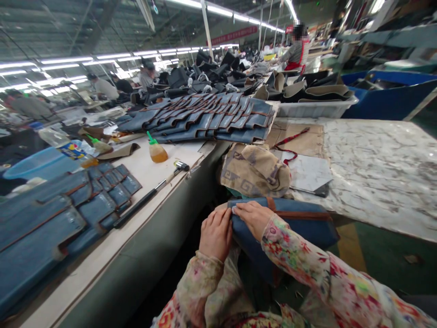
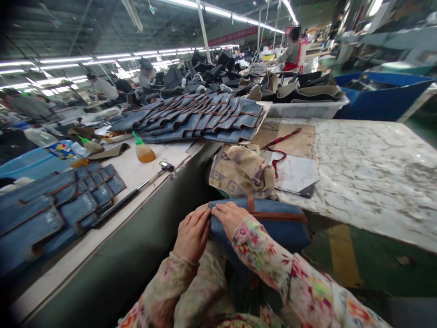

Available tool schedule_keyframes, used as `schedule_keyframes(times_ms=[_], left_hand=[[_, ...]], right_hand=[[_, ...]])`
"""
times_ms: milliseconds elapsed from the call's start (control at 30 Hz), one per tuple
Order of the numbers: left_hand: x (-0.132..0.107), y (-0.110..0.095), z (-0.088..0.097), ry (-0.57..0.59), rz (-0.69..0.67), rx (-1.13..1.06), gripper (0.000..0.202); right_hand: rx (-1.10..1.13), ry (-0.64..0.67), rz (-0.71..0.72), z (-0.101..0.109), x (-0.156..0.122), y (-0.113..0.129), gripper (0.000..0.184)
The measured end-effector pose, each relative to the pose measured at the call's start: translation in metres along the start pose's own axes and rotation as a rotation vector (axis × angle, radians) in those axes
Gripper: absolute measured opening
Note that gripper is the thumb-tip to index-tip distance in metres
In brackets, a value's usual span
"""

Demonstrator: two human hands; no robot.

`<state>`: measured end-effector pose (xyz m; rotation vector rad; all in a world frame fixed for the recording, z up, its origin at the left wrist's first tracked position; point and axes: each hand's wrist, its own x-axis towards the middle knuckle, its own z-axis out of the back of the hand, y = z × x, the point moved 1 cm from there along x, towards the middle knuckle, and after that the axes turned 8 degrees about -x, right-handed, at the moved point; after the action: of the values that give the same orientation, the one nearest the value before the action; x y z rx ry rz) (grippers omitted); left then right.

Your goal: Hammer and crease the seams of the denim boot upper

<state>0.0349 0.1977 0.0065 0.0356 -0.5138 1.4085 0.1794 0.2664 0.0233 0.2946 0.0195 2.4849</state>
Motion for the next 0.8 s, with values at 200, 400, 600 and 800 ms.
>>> schedule_keyframes(times_ms=[200, 400, 600, 800], left_hand=[[0.002, -0.003, 0.004, 0.046, 0.007, 0.025, 0.033], [-0.008, -0.004, 0.008, 0.067, 0.022, 0.001, 0.033], [-0.001, 0.070, 0.071, -0.029, 0.155, 0.119, 0.030], [0.013, 0.177, 0.119, 0.071, 0.562, 0.378, 0.035]], right_hand=[[-0.122, -0.053, -0.029, 0.002, -0.046, -0.033, 0.039], [-0.401, -0.100, -0.045, -0.003, -0.085, -0.046, 0.049], [-0.308, -0.222, -0.030, -0.018, -0.106, -0.043, 0.045], [-0.166, -0.301, -0.102, -0.016, -0.122, -0.039, 0.039]])
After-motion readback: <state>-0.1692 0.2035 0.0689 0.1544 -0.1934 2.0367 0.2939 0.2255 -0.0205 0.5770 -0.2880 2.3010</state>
